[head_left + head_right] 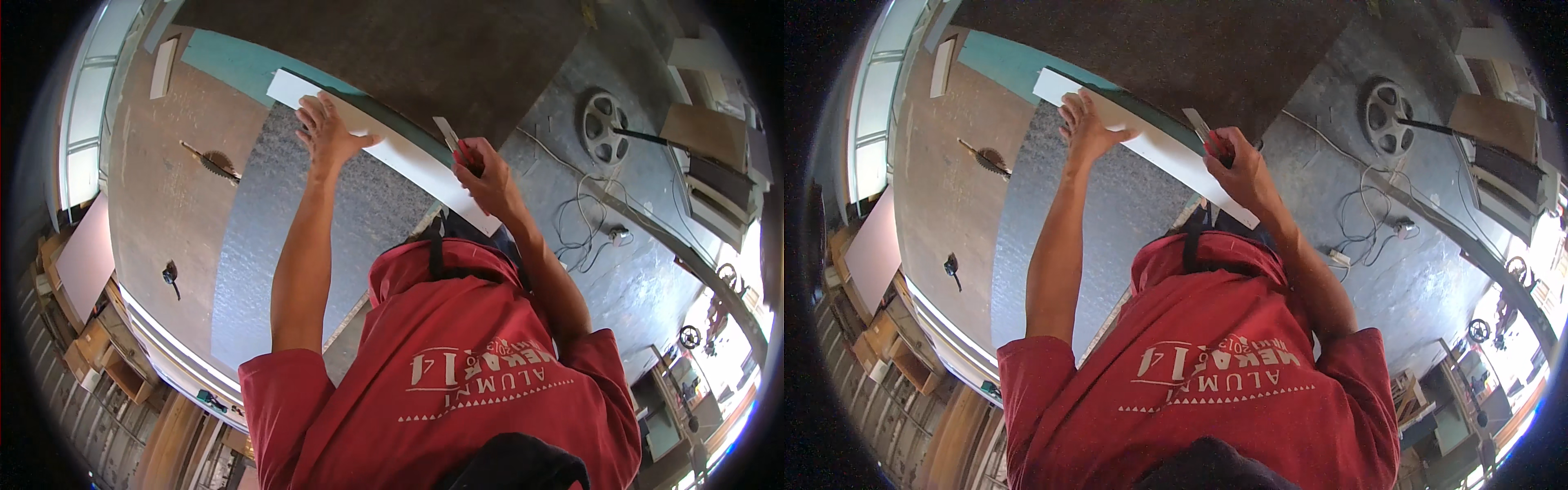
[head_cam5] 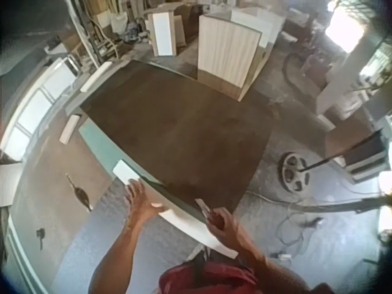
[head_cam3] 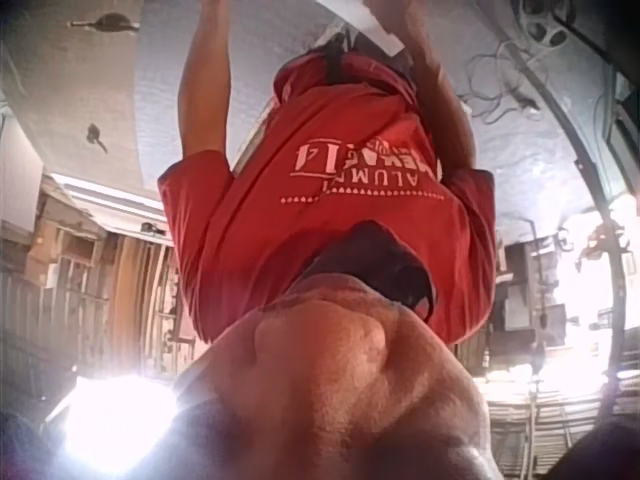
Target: The person handles a large grey sheet and a white board on a workbench, then aligns the white board on a green surface and uses a utility knife to cut along its edge.
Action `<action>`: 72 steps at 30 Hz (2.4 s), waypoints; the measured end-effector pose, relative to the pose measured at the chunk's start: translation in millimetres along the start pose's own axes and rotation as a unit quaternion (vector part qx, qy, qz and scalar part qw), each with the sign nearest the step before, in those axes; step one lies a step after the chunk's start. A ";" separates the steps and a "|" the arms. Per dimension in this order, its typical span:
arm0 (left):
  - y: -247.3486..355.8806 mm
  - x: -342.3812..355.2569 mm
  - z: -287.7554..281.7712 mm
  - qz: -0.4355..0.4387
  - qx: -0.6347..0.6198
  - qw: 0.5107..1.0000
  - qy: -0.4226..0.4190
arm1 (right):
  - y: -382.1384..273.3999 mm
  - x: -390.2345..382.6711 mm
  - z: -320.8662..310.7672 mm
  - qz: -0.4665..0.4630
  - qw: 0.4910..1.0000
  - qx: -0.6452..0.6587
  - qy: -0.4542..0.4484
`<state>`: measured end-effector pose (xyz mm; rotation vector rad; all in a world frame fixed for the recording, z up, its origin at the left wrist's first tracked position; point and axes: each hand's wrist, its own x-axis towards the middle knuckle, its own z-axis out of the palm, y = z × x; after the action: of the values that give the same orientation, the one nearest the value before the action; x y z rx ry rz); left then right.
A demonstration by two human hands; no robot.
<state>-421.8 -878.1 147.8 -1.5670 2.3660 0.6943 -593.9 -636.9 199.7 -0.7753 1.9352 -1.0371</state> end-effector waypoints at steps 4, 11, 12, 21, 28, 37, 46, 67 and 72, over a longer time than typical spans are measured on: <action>-1.1 -3.2 5.8 0.002 -0.028 0.999 0.028 | -39.3 34.1 15.6 0.025 0.993 0.055 -0.099; 0.1 -5.0 4.4 -0.009 -0.034 0.998 0.057 | -52.9 119.1 83.7 -0.215 0.960 -0.171 -0.046; -1.3 -4.3 5.5 -0.017 -0.036 0.998 0.057 | -61.1 129.1 92.7 -0.212 0.950 -0.224 -0.055; 7.9 -4.7 -4.1 -0.030 -0.064 0.997 0.025 | -89.8 188.0 161.1 -0.210 0.923 -0.301 -0.114; 5.2 -4.8 -1.5 -0.029 -0.069 0.997 0.034 | -90.4 189.5 171.1 -0.219 0.925 -0.289 -0.114; 6.3 -3.2 -0.2 -0.037 -0.060 0.997 0.028 | -87.7 194.0 171.6 -0.251 0.914 -0.298 -0.113; -0.3 -3.1 7.2 -0.024 -0.057 0.997 0.051 | -86.3 170.9 142.3 -0.276 0.915 -0.262 -0.130; 10.3 -1.6 0.5 -0.019 0.008 0.999 0.050 | -20.5 47.8 45.2 -0.073 0.916 -0.346 -0.188; 7.5 -1.9 3.2 -0.014 0.016 0.999 0.046 | -11.2 17.6 20.6 -0.053 0.919 -0.344 -0.187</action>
<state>-428.1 -872.5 147.8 -1.6492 2.4025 0.5863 -583.5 -664.0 195.9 -1.3634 1.9197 -0.1967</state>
